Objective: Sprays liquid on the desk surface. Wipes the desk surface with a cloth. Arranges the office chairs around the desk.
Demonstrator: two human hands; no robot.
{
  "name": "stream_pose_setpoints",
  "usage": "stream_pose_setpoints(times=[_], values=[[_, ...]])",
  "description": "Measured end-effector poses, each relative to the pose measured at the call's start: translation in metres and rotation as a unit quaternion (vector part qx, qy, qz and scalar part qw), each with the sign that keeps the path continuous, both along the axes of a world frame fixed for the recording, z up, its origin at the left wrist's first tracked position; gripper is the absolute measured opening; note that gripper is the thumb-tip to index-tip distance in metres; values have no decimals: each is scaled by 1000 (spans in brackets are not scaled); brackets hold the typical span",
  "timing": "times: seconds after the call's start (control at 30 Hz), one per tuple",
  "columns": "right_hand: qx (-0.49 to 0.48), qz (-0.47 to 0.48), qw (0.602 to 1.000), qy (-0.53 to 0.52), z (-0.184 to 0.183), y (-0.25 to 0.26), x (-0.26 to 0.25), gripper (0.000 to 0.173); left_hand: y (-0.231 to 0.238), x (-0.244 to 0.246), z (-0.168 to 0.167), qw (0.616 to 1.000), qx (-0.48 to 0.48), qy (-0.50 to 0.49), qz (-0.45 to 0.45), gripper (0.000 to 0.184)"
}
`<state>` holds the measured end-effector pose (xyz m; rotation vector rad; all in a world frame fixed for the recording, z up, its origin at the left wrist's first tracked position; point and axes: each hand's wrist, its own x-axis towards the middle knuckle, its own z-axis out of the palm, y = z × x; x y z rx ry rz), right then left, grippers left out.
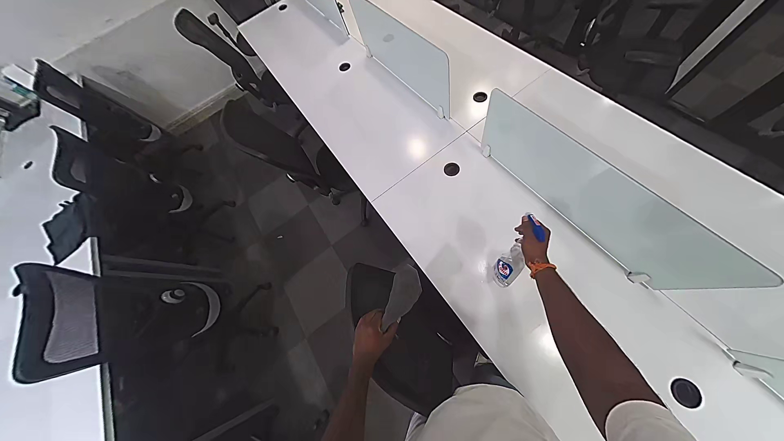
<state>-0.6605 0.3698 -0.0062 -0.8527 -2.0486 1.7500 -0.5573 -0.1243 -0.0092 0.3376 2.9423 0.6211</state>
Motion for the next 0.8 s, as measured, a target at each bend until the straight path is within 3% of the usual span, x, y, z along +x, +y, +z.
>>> stream_pose_setpoints(times=[0.13, 0.23, 0.37, 0.47, 0.63, 0.8], values=[[70, -45, 997, -3, -11, 14, 8, 41, 2, -1, 4, 1000, -1, -3, 4, 54], [51, -25, 998, 9, -10, 9, 11, 37, 4, -1, 4, 1000, -4, -3, -2, 53], [14, 101, 995, 8, -8, -18, 11, 31, 4, 0, 4, 1000, -5, -5, 6, 54], [44, 182, 982, 2, -6, -52, 9, 27, 4, 1, 5, 1000, -2, -6, 11, 54], [143, 271, 950, -54, 2, -106, 19, 43, 3, 1, 2, 1000, -3, 0, 19, 52], [65, 338, 938, -30, -6, -113, 77, 37, 5, 1, 6, 999, -11, -12, 45, 54]])
